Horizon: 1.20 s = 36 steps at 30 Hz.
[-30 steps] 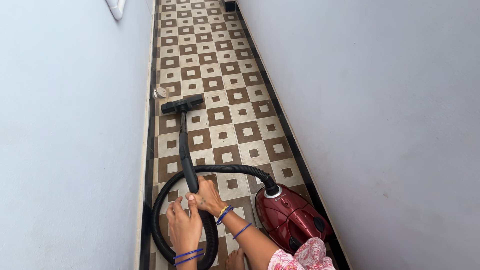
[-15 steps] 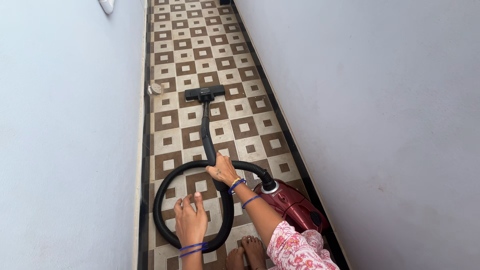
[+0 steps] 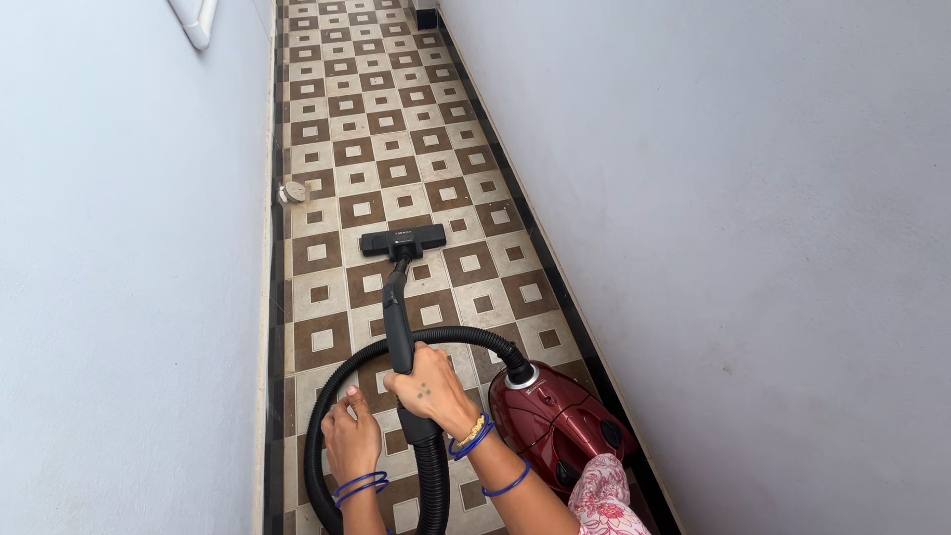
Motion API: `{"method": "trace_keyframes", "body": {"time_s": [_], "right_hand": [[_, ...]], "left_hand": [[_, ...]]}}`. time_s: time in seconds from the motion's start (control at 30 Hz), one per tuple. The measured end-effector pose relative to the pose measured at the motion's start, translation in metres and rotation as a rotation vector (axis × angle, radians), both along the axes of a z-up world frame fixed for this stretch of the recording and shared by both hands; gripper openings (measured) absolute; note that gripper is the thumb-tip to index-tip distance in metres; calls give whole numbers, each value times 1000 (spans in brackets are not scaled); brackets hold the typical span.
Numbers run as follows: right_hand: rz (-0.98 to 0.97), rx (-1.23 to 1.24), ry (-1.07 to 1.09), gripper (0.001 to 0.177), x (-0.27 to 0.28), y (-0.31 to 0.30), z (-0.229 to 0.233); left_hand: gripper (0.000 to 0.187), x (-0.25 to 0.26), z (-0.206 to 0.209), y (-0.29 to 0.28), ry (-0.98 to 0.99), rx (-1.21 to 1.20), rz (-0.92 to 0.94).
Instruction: The person vacuums a tiled floor in a narrow hallway using a vacuum cleaner, guiding the nozzle across the tiles and baseboards while occasionally moving the vacuum body by hand.
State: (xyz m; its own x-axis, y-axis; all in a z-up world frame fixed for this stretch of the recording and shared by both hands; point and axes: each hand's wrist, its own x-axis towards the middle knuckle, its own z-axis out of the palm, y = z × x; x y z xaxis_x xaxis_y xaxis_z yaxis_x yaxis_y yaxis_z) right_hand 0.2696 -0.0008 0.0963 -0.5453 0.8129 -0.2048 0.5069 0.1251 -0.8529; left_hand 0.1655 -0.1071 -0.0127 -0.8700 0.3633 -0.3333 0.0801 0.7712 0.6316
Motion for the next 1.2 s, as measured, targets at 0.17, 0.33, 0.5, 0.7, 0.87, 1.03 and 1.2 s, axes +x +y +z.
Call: {"method": "trace_keyframes", "body": {"time_s": [0.17,0.33,0.5,0.7,0.87,1.03,1.2], "right_hand": [[-97,-26,179,32,1,19,-4],[-97,120,155,36,-32,76,-50],[-93,136,37,41,-55,146,-86],[-97,186,-83,51,-66,178,-121],[-129,163,-127,56,-59,189,-135],[-122,126,-116,60,-49,147,-139],[-160,-5,-131,60,-36,79,-119]], "left_hand": [[75,-3,0,21,23,83,-7],[71,19,-4,40,97,134,-86],[73,37,-12,55,43,100,-203],[74,40,-19,58,52,77,-241],[74,40,-18,56,51,77,-253],[73,39,-13,55,36,76,-264],[76,20,-6,43,10,94,-206]]}}
